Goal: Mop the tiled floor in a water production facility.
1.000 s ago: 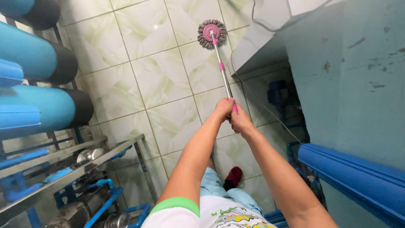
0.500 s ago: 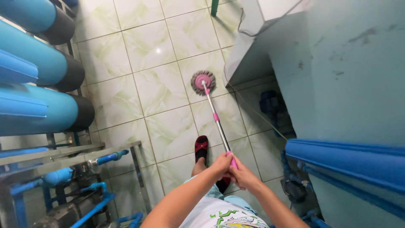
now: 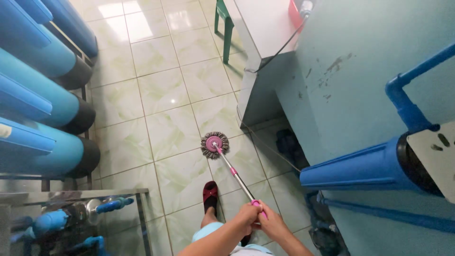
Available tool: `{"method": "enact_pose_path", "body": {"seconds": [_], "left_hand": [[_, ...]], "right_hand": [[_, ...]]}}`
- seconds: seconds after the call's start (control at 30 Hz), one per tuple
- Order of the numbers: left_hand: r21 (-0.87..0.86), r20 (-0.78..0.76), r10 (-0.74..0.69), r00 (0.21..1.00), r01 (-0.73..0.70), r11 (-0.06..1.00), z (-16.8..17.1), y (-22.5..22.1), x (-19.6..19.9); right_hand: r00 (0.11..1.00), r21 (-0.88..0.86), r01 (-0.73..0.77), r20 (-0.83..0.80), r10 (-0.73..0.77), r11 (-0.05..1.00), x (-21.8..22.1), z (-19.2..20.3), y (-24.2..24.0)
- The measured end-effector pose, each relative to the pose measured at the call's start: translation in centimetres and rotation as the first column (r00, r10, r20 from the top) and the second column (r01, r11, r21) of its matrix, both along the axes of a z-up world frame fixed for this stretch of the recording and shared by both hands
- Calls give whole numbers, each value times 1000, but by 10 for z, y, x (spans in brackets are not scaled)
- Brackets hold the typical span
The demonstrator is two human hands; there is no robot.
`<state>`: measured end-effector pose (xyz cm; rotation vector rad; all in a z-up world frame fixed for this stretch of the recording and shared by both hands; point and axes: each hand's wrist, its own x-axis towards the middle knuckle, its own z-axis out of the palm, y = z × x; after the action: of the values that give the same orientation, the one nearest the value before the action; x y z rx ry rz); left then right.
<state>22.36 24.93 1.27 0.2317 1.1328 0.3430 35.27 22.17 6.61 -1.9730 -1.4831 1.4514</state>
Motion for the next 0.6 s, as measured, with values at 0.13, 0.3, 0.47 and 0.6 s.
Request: {"method": "enact_pose_path", "body": {"seconds": [0.13,0.3,0.47,0.6], "left_hand": [[-37,-103,18,995,-22,999,-8,46,-19],[68,-54,95,994,-91,994,-39,135,-56],[123,-150,151,977,-133,983,-61,231,-91],[158,-197,275,941,-247,956,-67,259,-111]], "right_hand": [[998,-26,-33,51,34,999,-26,-7,50],[988,-42,48,-147,-54,998,-71,-27,144],[982,-97,48,-179,-65,994,-125,36,240],[999,-247,48,-8,-52,968,-156,66,266]]}}
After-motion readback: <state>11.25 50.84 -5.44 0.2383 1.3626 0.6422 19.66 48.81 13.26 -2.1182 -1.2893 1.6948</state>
